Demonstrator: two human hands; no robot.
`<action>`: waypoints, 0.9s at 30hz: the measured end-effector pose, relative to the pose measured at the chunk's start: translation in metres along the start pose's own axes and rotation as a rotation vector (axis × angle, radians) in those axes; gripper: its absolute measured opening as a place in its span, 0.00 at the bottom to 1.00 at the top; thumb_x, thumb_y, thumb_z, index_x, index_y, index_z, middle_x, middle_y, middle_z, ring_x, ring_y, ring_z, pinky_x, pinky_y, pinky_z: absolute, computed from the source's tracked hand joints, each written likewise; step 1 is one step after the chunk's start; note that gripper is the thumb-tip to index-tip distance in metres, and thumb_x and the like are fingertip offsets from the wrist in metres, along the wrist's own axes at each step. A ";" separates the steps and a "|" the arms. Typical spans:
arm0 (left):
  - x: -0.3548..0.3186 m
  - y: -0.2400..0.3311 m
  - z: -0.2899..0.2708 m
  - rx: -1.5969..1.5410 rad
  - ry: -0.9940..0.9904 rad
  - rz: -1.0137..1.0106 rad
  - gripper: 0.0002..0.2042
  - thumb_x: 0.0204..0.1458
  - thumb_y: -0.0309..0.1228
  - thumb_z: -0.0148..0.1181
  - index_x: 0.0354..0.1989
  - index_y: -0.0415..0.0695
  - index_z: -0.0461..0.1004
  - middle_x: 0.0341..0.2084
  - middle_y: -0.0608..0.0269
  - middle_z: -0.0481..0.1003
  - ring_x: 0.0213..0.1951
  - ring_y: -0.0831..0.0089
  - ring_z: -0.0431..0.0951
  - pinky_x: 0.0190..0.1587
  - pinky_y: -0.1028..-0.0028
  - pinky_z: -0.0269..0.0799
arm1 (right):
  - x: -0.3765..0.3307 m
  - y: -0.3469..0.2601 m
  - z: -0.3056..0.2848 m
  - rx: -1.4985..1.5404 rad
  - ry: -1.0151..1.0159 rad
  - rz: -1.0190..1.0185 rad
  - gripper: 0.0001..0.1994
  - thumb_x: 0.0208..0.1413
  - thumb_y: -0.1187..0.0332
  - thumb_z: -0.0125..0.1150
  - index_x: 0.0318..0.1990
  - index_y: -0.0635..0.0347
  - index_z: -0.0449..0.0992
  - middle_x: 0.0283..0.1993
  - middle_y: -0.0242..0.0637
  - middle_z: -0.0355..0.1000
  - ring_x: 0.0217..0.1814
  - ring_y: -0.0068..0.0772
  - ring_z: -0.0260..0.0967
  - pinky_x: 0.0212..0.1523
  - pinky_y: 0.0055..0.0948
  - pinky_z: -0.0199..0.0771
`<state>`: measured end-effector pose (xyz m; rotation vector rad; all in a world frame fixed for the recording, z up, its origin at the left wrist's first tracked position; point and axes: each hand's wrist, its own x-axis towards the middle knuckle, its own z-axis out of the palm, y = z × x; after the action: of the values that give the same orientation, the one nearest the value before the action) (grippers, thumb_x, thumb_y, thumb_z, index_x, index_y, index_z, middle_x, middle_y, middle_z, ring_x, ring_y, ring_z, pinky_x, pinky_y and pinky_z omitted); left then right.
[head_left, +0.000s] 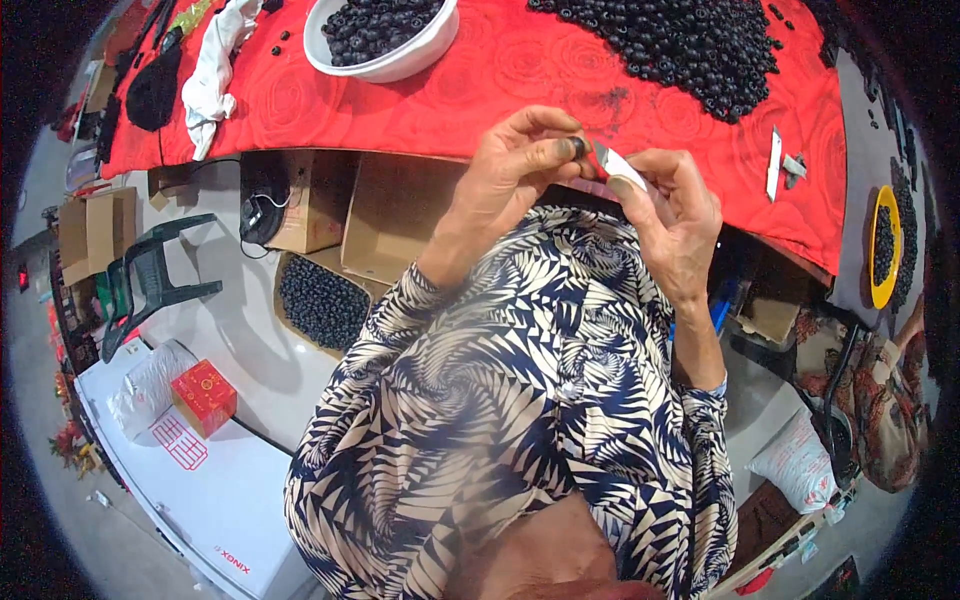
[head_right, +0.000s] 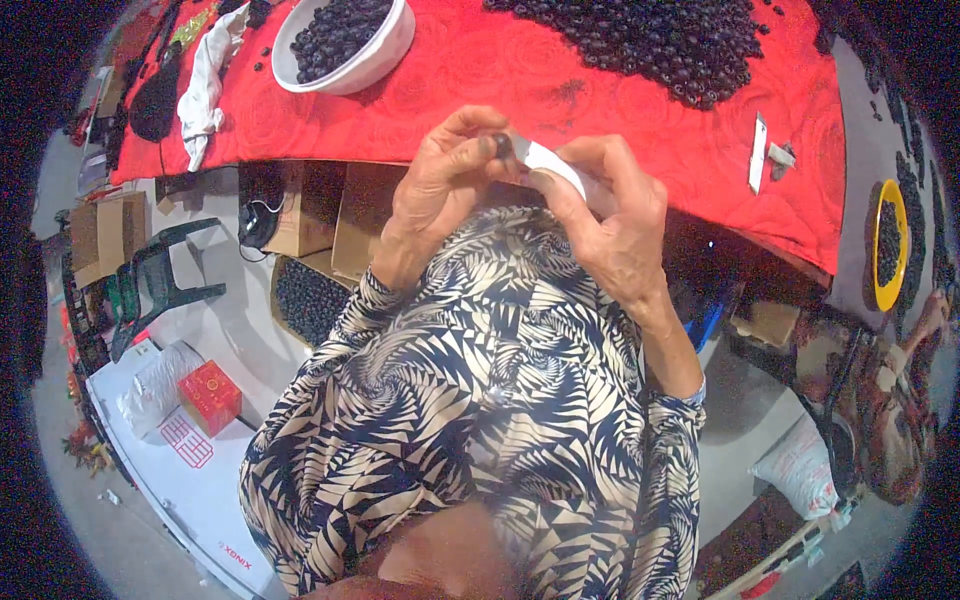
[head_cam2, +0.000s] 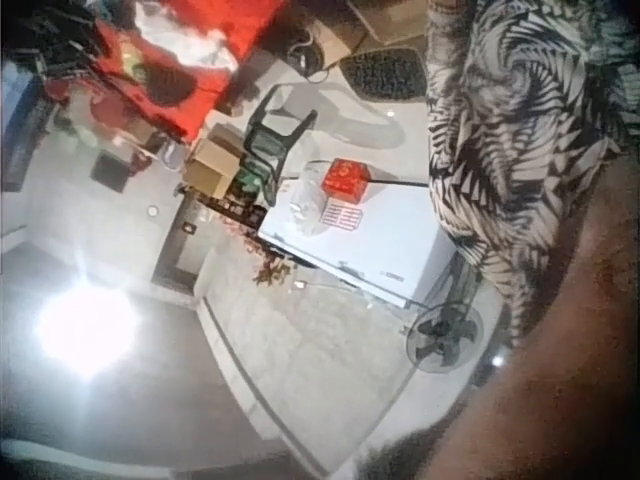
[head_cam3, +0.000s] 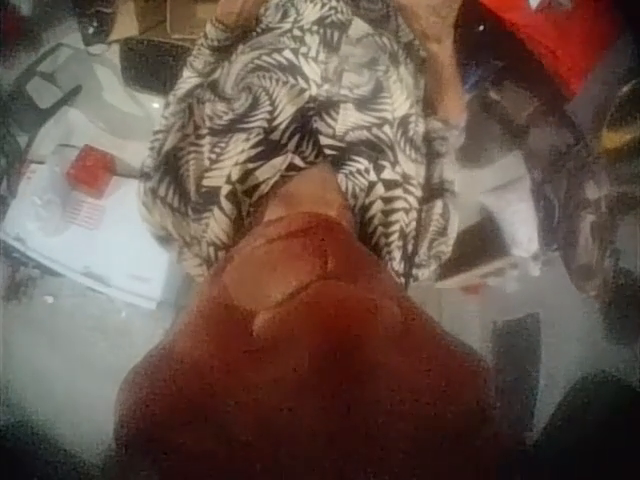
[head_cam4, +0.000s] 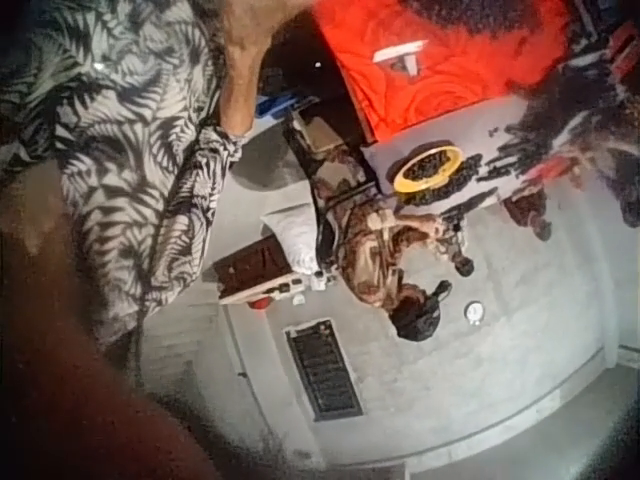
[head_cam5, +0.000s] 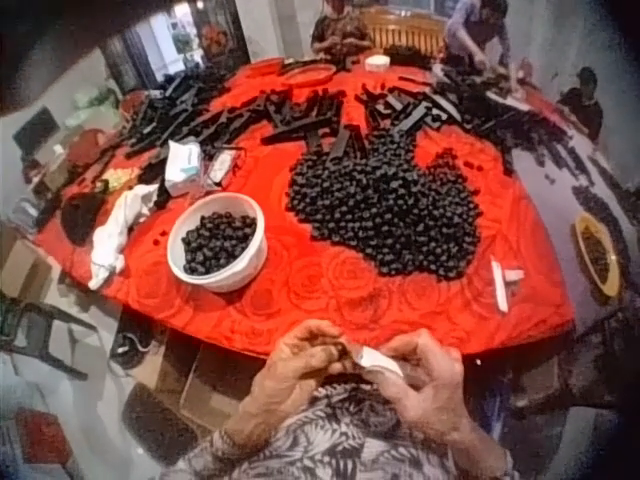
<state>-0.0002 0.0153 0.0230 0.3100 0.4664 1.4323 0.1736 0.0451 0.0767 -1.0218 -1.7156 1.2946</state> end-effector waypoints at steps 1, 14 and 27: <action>0.000 0.000 -0.002 -0.013 -0.052 -0.001 0.08 0.48 0.19 0.55 0.38 0.37 0.70 0.32 0.55 0.74 0.34 0.68 0.76 0.39 0.75 0.74 | 0.000 0.001 0.001 -0.047 0.000 -0.059 0.09 0.47 0.75 0.61 0.34 0.66 0.68 0.29 0.39 0.73 0.30 0.24 0.72 0.29 0.22 0.72; -0.002 0.001 -0.006 0.058 -0.047 0.005 0.10 0.47 0.22 0.57 0.40 0.39 0.71 0.37 0.57 0.71 0.34 0.76 0.70 0.41 0.77 0.68 | 0.002 0.002 0.005 -0.237 -0.021 -0.187 0.11 0.43 0.73 0.65 0.33 0.64 0.70 0.26 0.39 0.72 0.27 0.31 0.74 0.26 0.26 0.71; -0.003 -0.001 -0.008 0.040 -0.040 -0.002 0.10 0.46 0.20 0.58 0.39 0.38 0.71 0.37 0.58 0.71 0.38 0.74 0.71 0.42 0.77 0.67 | 0.002 0.005 0.006 -0.238 -0.030 -0.192 0.11 0.42 0.72 0.66 0.33 0.63 0.70 0.27 0.41 0.72 0.27 0.35 0.74 0.26 0.28 0.72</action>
<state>-0.0036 0.0114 0.0165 0.3697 0.4624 1.4141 0.1689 0.0453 0.0707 -0.9450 -1.9732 1.0062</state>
